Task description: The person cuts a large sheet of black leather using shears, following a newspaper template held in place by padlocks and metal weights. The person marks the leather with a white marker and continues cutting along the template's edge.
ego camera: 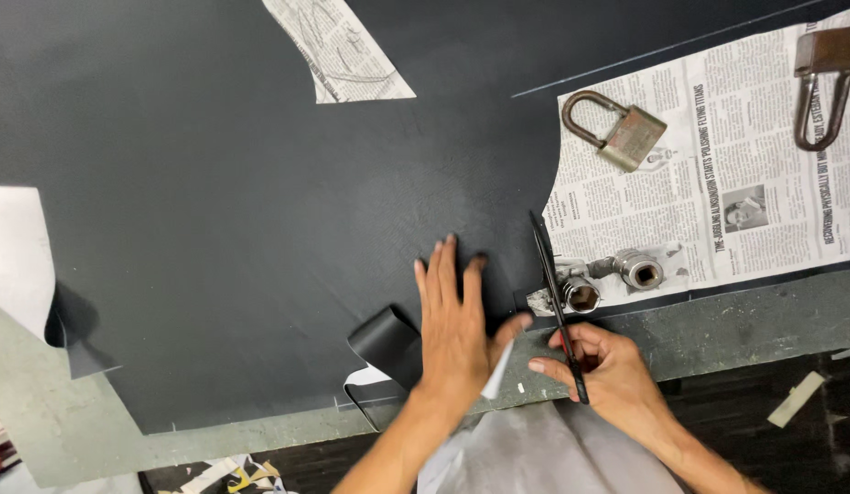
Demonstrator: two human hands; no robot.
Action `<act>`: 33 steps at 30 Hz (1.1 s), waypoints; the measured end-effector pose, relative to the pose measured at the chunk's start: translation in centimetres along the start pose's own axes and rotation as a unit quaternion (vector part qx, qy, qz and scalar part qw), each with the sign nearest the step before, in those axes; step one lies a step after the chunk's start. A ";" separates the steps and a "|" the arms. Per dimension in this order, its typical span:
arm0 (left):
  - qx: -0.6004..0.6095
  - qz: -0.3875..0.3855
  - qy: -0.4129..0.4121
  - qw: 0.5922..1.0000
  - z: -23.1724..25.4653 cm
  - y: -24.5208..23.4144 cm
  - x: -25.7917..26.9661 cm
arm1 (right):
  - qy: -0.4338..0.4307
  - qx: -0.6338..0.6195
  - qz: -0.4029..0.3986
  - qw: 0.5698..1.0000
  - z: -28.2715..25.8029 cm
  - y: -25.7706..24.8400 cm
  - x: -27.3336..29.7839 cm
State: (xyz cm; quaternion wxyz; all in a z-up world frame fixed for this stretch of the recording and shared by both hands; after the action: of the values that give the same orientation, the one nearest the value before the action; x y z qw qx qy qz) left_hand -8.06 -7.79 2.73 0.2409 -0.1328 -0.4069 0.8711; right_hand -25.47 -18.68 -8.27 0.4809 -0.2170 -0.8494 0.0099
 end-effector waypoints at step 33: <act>-0.055 -0.028 0.088 0.994 -7.3 -4.5 -2.0 | 0.051 -0.319 0.114 0.940 -2.8 12.6 2.0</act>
State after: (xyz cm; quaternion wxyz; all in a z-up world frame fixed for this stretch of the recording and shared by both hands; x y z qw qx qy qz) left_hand -1.87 -1.61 1.65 0.2926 -0.2106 -0.4353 0.8249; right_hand -19.55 -7.07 -8.00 0.4251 -0.4542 -0.7520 -0.2179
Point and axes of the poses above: each hand's wrist, its own x-axis away from the middle knuckle, its own y-axis out of the palm, z = x × y, the point moved 10 cm from there along -x, towards the middle knuckle, and after that the axes turned 9 degrees about z, right-handed, at the moved point
